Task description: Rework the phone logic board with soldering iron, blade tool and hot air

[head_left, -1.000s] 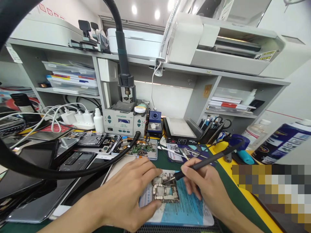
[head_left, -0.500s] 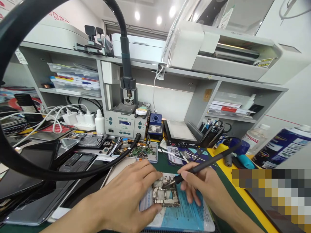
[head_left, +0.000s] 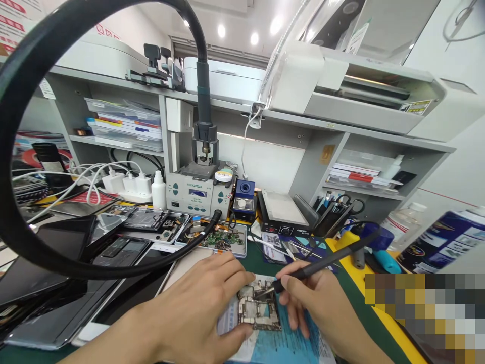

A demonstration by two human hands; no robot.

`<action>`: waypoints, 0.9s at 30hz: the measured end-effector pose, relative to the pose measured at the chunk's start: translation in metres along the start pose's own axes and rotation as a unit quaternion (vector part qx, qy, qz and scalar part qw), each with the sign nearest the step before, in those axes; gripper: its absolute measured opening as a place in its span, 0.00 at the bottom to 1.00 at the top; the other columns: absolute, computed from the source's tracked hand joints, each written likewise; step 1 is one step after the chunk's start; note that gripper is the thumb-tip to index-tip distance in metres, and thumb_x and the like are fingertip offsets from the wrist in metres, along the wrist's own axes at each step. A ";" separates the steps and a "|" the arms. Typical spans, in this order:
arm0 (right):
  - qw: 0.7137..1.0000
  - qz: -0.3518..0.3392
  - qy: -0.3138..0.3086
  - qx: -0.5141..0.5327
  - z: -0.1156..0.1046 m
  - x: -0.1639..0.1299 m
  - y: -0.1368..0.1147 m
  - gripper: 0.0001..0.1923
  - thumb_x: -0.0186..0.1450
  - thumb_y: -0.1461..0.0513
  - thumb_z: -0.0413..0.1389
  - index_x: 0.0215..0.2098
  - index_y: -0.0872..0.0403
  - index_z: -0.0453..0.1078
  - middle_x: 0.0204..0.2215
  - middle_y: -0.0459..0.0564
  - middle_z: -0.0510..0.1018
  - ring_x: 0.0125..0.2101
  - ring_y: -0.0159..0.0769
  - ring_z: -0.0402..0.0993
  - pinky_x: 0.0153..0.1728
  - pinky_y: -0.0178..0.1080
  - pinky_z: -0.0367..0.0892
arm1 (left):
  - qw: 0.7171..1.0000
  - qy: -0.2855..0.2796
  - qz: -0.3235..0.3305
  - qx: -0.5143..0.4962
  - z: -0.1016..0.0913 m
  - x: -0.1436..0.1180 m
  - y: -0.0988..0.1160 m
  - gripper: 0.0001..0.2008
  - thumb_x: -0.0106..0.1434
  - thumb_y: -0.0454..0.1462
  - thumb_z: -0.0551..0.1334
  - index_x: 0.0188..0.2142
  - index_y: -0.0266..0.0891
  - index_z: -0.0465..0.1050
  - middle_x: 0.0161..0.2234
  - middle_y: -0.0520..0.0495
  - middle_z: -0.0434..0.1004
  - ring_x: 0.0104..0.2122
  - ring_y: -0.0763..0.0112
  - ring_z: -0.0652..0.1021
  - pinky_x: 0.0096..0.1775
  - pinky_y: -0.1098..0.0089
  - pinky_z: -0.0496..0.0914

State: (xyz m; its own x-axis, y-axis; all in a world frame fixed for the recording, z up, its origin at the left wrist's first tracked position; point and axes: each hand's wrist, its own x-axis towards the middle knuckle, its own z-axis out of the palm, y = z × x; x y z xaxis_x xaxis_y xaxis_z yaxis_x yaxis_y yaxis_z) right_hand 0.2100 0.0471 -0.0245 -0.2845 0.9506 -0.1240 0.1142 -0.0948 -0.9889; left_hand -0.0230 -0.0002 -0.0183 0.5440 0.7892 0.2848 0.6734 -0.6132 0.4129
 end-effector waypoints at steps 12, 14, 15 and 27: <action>0.999 -0.015 0.031 -0.011 0.004 -0.003 0.001 0.20 0.57 0.49 0.68 0.30 0.56 0.72 0.16 0.43 0.76 0.10 0.28 0.69 0.08 0.26 0.58 | 1.000 -0.001 0.009 0.010 -0.001 0.000 -0.001 0.22 0.62 0.41 0.65 0.55 0.36 0.71 0.44 0.41 0.75 0.47 0.53 0.74 0.55 0.51 0.69; 0.999 -0.017 0.033 -0.012 0.004 -0.004 0.000 0.20 0.57 0.49 0.68 0.30 0.56 0.73 0.16 0.43 0.75 0.10 0.28 0.69 0.08 0.26 0.59 | 1.000 0.000 0.011 0.011 -0.001 0.000 -0.001 0.22 0.61 0.41 0.65 0.54 0.37 0.71 0.43 0.41 0.75 0.47 0.53 0.74 0.55 0.51 0.69; 0.999 -0.018 0.033 -0.013 0.005 -0.004 0.000 0.20 0.57 0.49 0.68 0.30 0.57 0.73 0.16 0.43 0.76 0.10 0.28 0.69 0.08 0.26 0.59 | 1.000 -0.002 0.011 0.010 -0.001 0.000 -0.002 0.22 0.61 0.41 0.65 0.54 0.37 0.72 0.43 0.41 0.75 0.47 0.53 0.74 0.54 0.51 0.69; 0.999 -0.020 0.033 -0.007 0.005 -0.006 -0.002 0.19 0.58 0.50 0.68 0.31 0.58 0.74 0.16 0.44 0.77 0.10 0.27 0.69 0.09 0.26 0.59 | 1.000 0.001 0.015 0.009 0.000 0.000 -0.001 0.21 0.62 0.41 0.65 0.53 0.38 0.71 0.45 0.43 0.75 0.47 0.54 0.74 0.52 0.53 0.69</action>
State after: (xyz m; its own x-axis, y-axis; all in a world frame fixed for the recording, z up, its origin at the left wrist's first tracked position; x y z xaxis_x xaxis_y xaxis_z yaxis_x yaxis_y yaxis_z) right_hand 0.2065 0.0396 -0.0220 -0.2251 0.9712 -0.0786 0.1169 -0.0531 -0.9917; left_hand -0.0238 0.0009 -0.0186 0.5630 0.7703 0.2994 0.6655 -0.6374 0.3883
